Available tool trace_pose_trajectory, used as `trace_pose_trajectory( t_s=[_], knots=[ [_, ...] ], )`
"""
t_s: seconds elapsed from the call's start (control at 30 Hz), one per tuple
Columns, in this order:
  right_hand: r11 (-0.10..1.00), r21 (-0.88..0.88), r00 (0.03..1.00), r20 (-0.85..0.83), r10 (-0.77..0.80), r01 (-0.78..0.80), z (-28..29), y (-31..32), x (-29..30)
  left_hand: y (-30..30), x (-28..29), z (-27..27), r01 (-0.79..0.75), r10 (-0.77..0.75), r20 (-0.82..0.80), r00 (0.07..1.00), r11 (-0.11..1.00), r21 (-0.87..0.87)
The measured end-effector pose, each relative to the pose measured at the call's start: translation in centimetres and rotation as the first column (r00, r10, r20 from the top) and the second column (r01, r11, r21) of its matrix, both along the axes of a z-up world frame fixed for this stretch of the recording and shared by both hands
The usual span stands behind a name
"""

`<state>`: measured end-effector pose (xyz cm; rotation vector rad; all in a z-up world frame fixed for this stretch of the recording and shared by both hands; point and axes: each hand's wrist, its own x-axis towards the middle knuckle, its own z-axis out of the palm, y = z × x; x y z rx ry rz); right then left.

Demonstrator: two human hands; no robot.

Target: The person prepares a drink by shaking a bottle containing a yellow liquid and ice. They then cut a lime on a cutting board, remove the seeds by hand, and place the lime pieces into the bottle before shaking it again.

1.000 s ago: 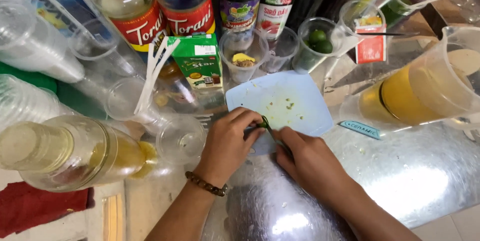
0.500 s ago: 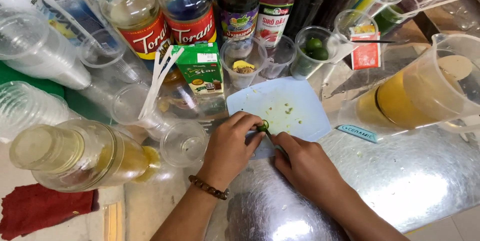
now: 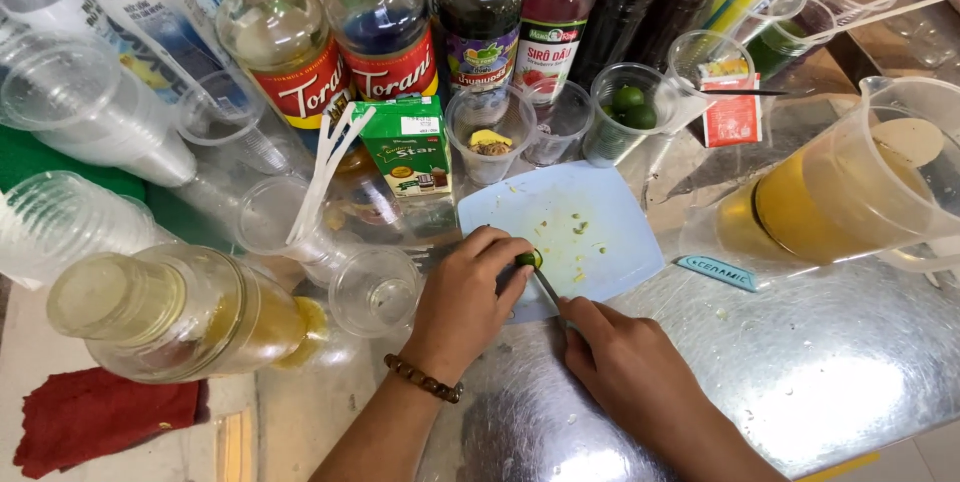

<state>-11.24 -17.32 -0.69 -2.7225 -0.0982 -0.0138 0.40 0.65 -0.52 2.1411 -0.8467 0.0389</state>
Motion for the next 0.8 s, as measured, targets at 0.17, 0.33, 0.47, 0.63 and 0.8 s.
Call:
trace_pose_trajectory(
  t_s=[0.17,0.33,0.47,0.63,0.8],
  knots=[
    [0.997,0.08,0.999,0.036,-0.012,0.01,0.2,-0.5,-1.5,0.0,0.2,-0.1,0.0,0.0,0.017,1.0,1.0,-0.004],
    [0.952,0.187,0.964,-0.153,-0.216,0.243,1.3,-0.6,-1.7,0.2,0.2,0.1,0.016,-0.015,0.044,0.999,1.0,-0.019],
    [0.946,0.202,0.967,-0.087,-0.241,0.254,1.5,0.3,-0.5,0.1,0.0,-0.1,0.003,-0.002,0.013,1.0,1.0,-0.008],
    [0.968,0.19,0.986,-0.056,-0.158,0.166,1.2,1.0,1.1,0.1,0.2,-0.5,-0.007,0.007,-0.005,1.0,1.0,-0.03],
    [0.994,0.096,0.998,0.028,-0.058,0.055,0.5,1.2,2.0,0.2,0.2,-0.3,0.025,-0.024,0.014,1.0,0.997,-0.076]
  ],
)
